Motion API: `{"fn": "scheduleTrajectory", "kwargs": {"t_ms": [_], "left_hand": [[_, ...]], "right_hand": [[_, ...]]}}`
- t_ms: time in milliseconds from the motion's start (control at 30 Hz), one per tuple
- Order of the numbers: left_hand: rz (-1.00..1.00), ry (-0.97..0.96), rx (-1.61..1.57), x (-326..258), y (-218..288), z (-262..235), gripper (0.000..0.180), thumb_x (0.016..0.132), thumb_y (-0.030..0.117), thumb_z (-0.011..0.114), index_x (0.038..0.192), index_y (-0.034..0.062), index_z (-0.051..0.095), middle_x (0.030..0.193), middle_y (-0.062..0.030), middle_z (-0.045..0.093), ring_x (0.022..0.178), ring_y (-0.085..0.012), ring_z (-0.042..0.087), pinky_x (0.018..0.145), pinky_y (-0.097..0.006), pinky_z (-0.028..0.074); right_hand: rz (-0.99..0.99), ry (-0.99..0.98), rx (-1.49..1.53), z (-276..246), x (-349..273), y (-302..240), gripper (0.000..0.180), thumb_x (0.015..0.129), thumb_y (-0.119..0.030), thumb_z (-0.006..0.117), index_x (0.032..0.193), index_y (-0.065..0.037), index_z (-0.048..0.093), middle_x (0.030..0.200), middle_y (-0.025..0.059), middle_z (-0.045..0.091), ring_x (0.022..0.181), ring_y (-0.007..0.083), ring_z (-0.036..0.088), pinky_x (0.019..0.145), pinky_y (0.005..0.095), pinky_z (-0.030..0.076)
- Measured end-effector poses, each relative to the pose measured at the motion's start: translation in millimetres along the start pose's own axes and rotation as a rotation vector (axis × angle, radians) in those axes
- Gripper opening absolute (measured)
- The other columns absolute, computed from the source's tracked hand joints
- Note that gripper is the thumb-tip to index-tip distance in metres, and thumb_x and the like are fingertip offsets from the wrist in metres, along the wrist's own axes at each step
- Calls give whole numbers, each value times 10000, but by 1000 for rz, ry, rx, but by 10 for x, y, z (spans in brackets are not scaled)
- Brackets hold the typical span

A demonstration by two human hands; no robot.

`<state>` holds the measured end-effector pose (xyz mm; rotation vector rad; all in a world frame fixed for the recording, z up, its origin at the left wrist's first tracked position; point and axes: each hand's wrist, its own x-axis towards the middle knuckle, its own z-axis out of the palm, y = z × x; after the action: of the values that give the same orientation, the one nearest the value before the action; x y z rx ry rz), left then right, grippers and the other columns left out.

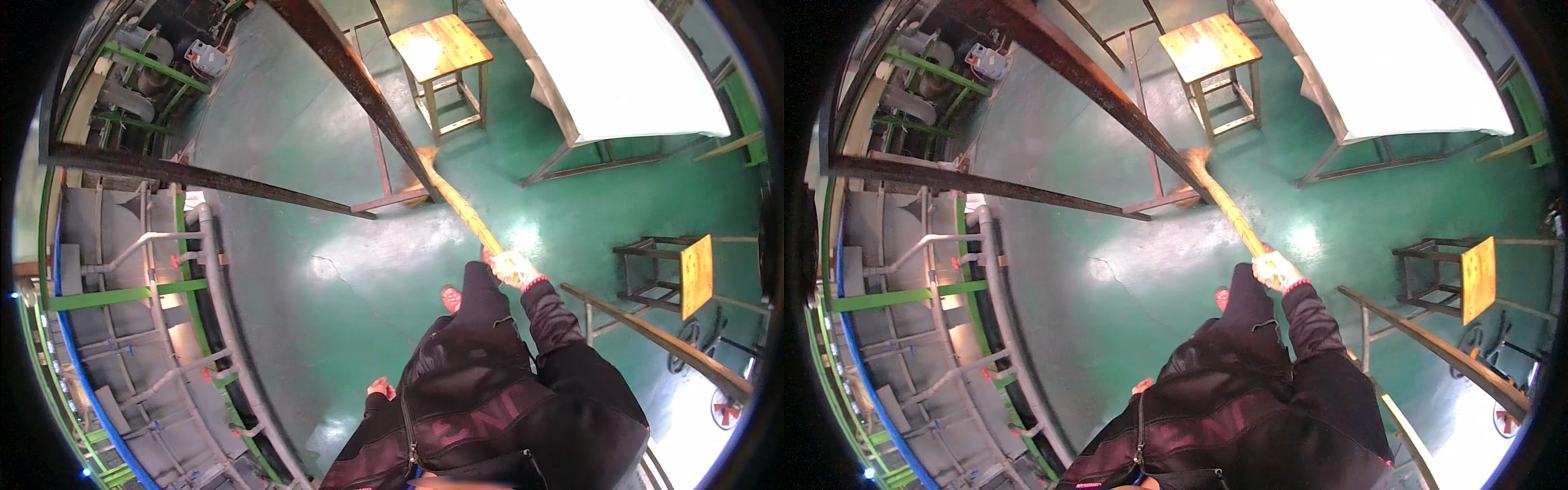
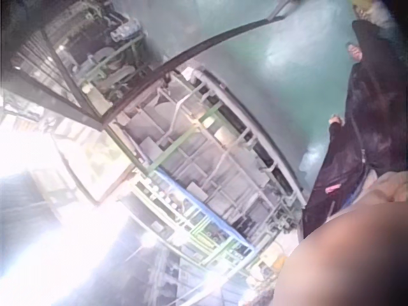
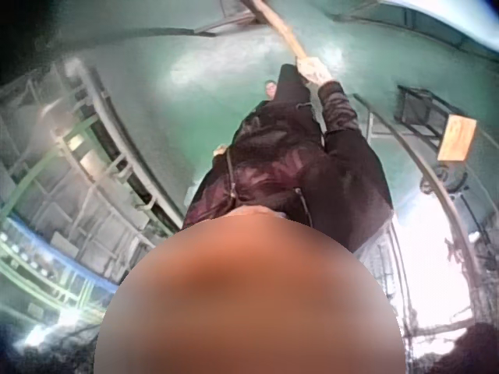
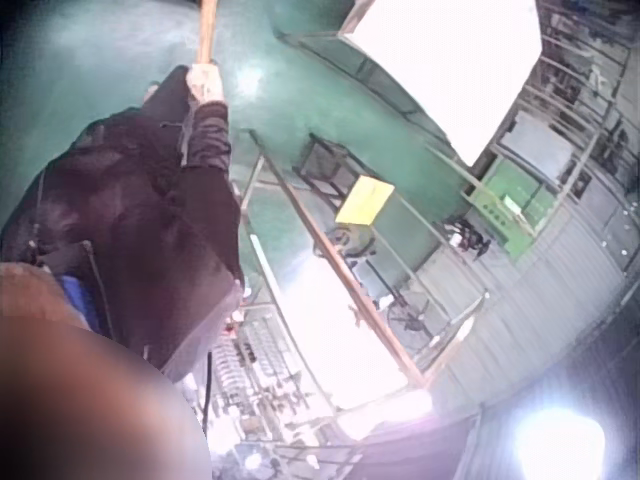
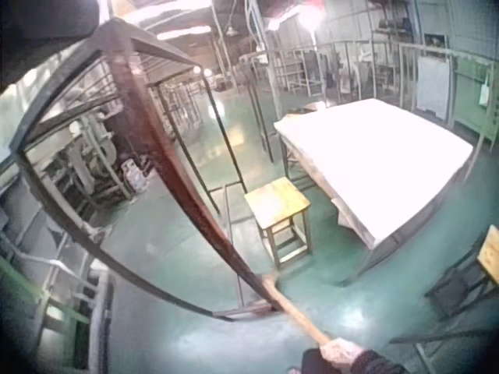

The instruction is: The person sweeps a green factory floor using a traditional broom, moving debris toward a dustpan. The person then uses the dustpan to collect the swept debris and continues sweeping other areas of the floor.

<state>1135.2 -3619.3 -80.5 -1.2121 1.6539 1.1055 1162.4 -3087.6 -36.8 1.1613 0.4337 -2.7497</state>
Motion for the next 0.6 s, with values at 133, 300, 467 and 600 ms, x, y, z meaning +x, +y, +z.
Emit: {"fn": "scheduleTrajectory", "kwargs": {"t_ms": [133,300,467,600], "left_hand": [[123,-144,-59,275,-288,33,314,779,93,482,1092,97,506,579,-57,540,411,-149,495,374,-285,431],[521,-304,515,381,32,517,289,739,143,525,1022,119,581,731,-41,614,643,-159,576,539,-284,448],[268,-374,460,-501,1091,1404,428,757,262,532,1172,170,474,1125,-52,528,1013,-198,491,736,-315,418],[370,-812,406,-1372,1753,2427,549,823,377,470,1265,82,330,1214,-118,443,1095,-261,431,828,-427,401]], "right_hand": [[28,89,-94,235,-682,248,182,686,17,561,802,-39,433,526,-11,383,375,86,375,338,226,302],[-142,185,-291,150,-961,219,309,677,28,551,938,-75,421,501,-10,404,346,103,405,323,245,337],[-37,329,-217,-128,-779,-124,76,704,-59,547,695,-30,477,487,24,455,364,124,437,343,271,390],[263,-11,341,-85,-353,-282,131,771,-79,415,655,-18,425,472,24,316,353,125,302,333,217,256]]}}
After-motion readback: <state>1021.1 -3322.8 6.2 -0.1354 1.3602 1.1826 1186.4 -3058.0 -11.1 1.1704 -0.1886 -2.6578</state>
